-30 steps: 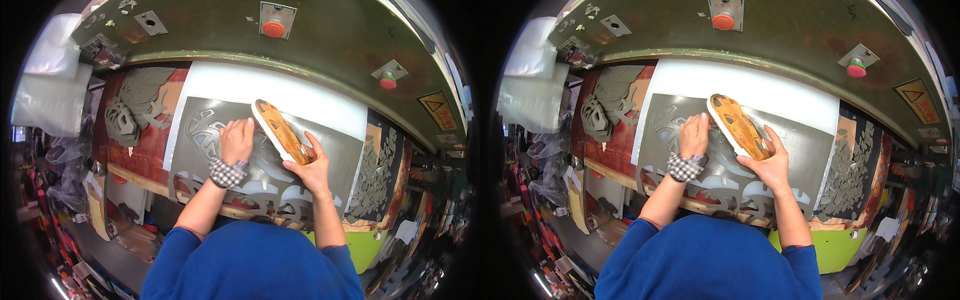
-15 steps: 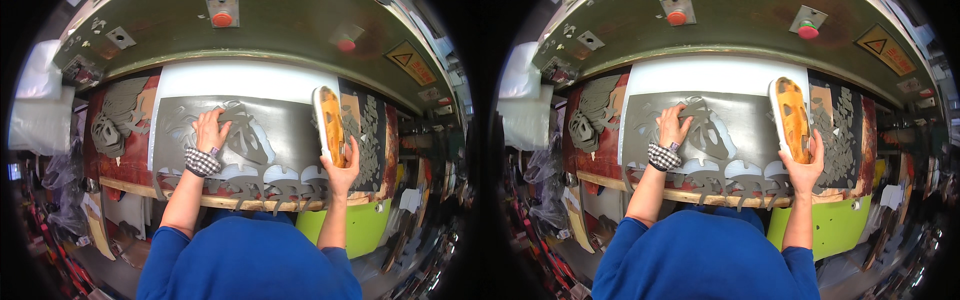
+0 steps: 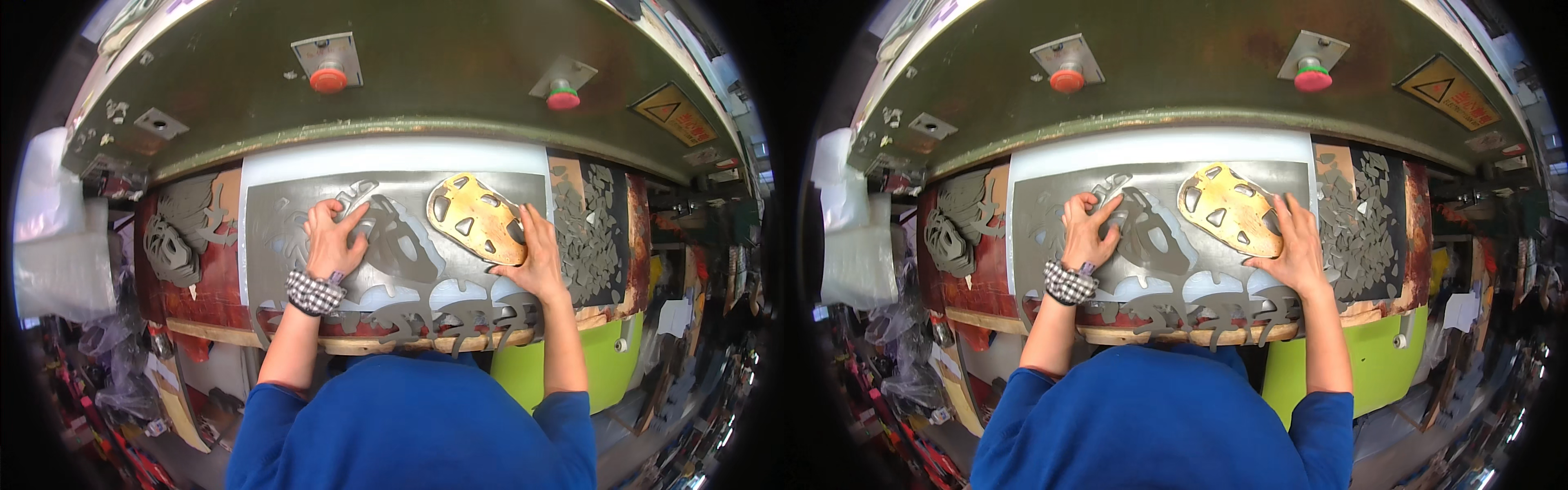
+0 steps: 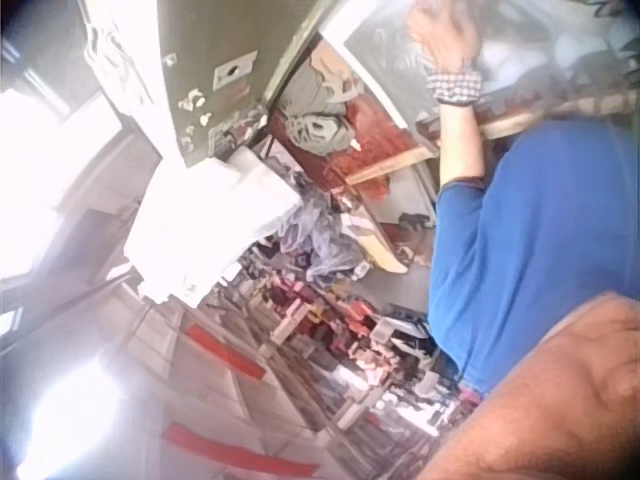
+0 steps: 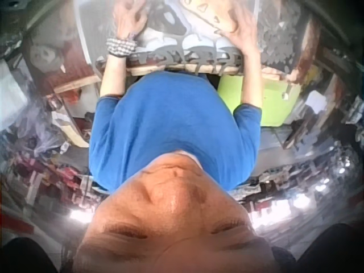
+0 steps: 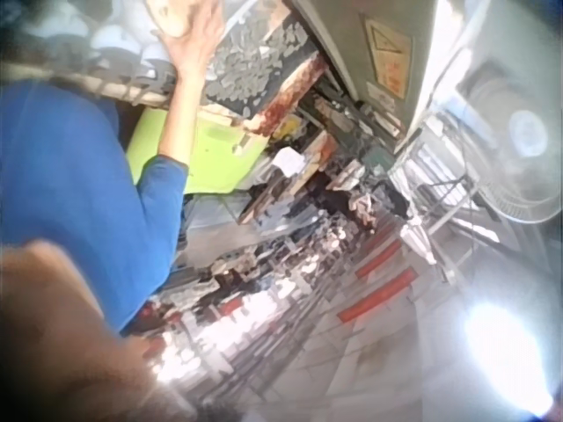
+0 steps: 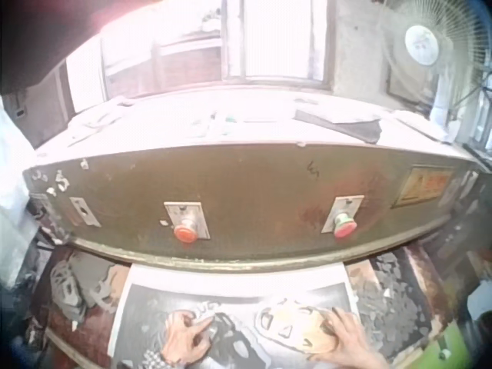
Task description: The person places a sheet of material under a guillotine-style cutter, aligns it, and presses a button to cut. They remove cut pieces and scraps, then repeat the process with new sheets, stacking the finished pieces on the side.
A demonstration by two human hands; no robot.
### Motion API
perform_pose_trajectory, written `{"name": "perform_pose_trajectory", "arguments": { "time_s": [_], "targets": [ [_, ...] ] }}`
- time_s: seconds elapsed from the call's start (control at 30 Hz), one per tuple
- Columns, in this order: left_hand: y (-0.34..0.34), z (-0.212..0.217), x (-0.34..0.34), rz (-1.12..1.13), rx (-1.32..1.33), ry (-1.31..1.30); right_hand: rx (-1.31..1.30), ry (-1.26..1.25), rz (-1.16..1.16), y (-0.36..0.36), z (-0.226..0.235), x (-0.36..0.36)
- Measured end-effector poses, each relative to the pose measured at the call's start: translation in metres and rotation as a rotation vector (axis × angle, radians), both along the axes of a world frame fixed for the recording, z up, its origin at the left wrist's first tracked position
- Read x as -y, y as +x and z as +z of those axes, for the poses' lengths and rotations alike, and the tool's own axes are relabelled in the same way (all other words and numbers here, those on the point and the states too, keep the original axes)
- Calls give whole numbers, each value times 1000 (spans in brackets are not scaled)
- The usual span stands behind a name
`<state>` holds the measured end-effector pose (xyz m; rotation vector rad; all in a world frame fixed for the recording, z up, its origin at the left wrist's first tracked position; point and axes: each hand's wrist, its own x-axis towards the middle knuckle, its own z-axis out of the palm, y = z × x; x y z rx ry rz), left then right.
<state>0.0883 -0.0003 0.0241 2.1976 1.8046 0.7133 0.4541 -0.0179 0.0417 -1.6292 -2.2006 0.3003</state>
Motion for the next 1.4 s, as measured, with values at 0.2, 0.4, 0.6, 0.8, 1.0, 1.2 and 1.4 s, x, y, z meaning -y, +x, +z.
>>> {"name": "perform_pose_trajectory", "arguments": {
  "time_s": [0.2, 0.4, 0.6, 0.8, 1.0, 1.2, 1.4],
  "targets": [
    [-72, 8, 58, 105, -22, 89, -915, 2, -679, -7, -22, 37],
    [-144, -13, 136, 756, 67, -142, -217, 690, -523, -16, 53, -18],
    [-143, -31, 116, 671, 318, 55, -290, 755, -585, -48, 85, -41],
    [-145, -36, 117, 614, 469, 197, -130, 505, -546, -5, 47, 9],
    [-151, -39, 141, 590, 239, 127, -624, 180, -909, 17, -43, 91],
    [-145, -25, 133, 624, 347, 25, -446, 69, -742, 36, -36, 101],
    [-151, -30, 192, 617, 286, 49, -507, 221, -892, 25, -12, 153]
  ]
}}
